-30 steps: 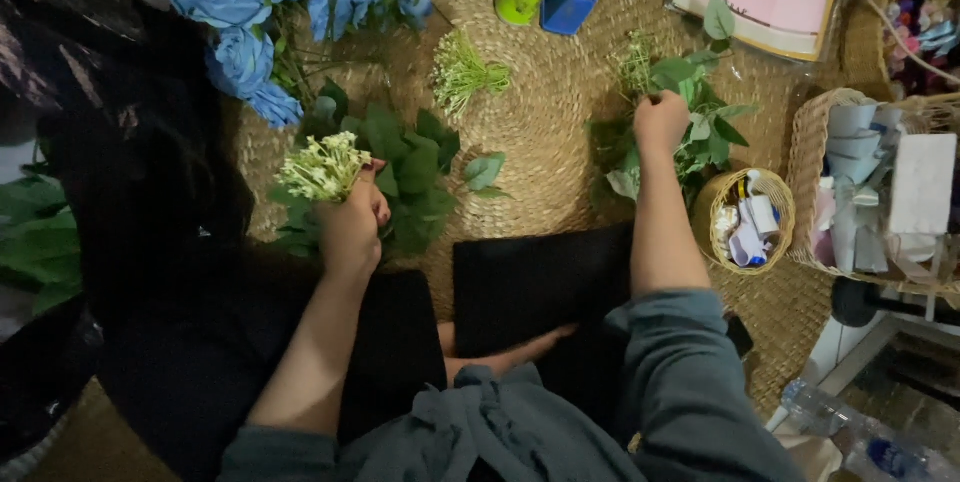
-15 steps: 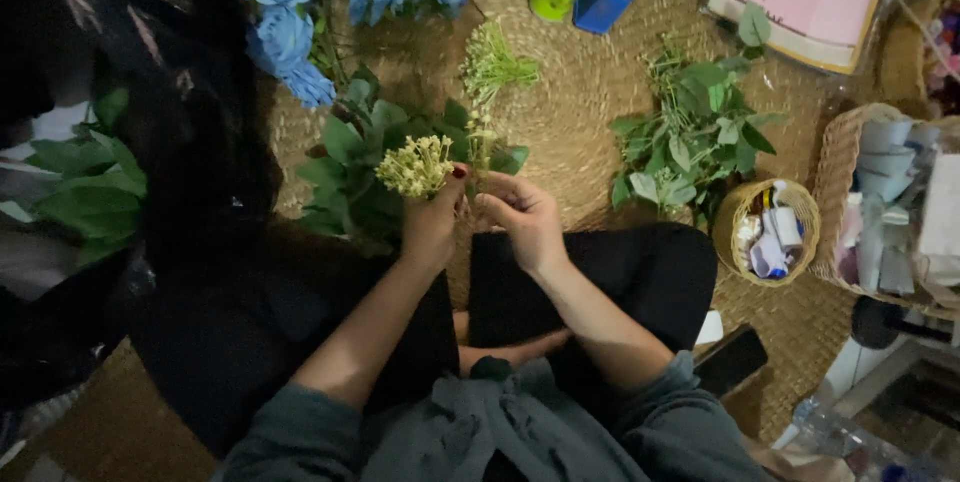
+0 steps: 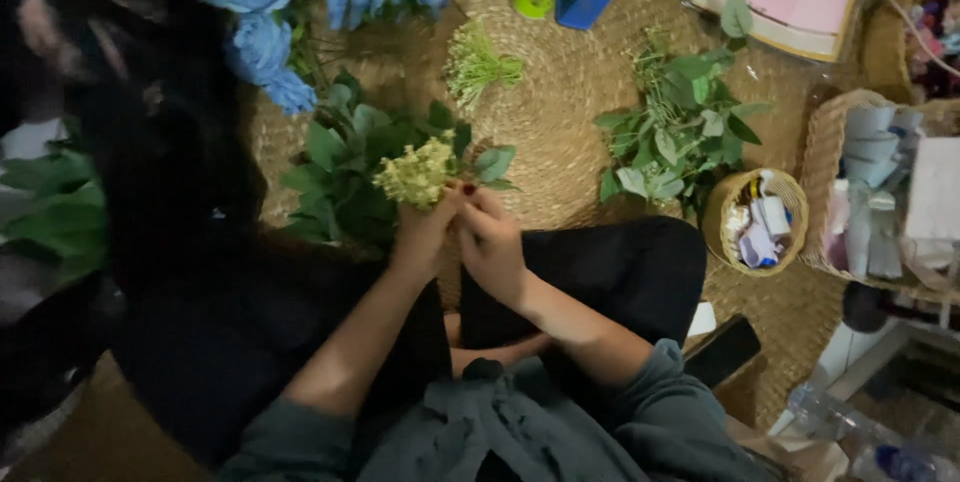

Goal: The person separates and prepares stems of artificial flowers and greenery by hand, removing them from a pile and sorting them on the floor.

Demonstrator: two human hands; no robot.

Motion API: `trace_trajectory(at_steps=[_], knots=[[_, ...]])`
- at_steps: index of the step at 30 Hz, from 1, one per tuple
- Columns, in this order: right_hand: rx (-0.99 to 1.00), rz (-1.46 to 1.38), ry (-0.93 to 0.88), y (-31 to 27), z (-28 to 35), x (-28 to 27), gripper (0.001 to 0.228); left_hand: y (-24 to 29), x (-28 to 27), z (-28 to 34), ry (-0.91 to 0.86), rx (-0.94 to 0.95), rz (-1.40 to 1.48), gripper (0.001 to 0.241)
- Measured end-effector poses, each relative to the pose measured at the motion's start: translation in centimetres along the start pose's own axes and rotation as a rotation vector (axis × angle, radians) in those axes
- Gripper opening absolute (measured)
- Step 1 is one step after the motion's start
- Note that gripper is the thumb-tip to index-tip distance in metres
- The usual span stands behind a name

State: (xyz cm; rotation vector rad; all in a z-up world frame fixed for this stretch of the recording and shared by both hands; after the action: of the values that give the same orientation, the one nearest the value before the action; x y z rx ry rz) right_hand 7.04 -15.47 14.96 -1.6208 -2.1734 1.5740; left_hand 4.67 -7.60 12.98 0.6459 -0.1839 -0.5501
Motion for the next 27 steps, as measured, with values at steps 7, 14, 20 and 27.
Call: trace_trajectory(at_steps=[7,14,20,27], knots=[[-0.142,-0.008,-0.269,0.4,0.1,0.0,0.012,-3.8,-2.4,-3.4,-0.300,0.263,0.288,0.010],[-0.234,-0.109,-0.302,5.0,-1.7,-1.8,0.031,-3.3,-3.4,-4.5,-0.126,-0.011,0.428,0.024],[0.104,0.330,-0.237,24.3,-11.1,-12.0,0.037,-2.0,-3.9,-5.2,-0.272,0.058,0.509,0.023],[0.780,0.830,-0.709,33.6,-11.5,-17.3,0.079,-3.1,-3.4,-6.3,-0.250,0.142,0.268,0.026]])
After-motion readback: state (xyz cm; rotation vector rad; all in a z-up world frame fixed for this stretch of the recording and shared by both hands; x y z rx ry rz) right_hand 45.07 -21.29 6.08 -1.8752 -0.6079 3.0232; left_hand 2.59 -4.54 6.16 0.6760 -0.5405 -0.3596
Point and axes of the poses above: each hand's wrist, its own z-axis away from the middle knuckle, its own x-axis out of the palm, y = z × x, the point moved 2 cm from there along -z, towards the middle knuckle, and after that the axes turned 9 degrees about -x, right-handed, at the moved point
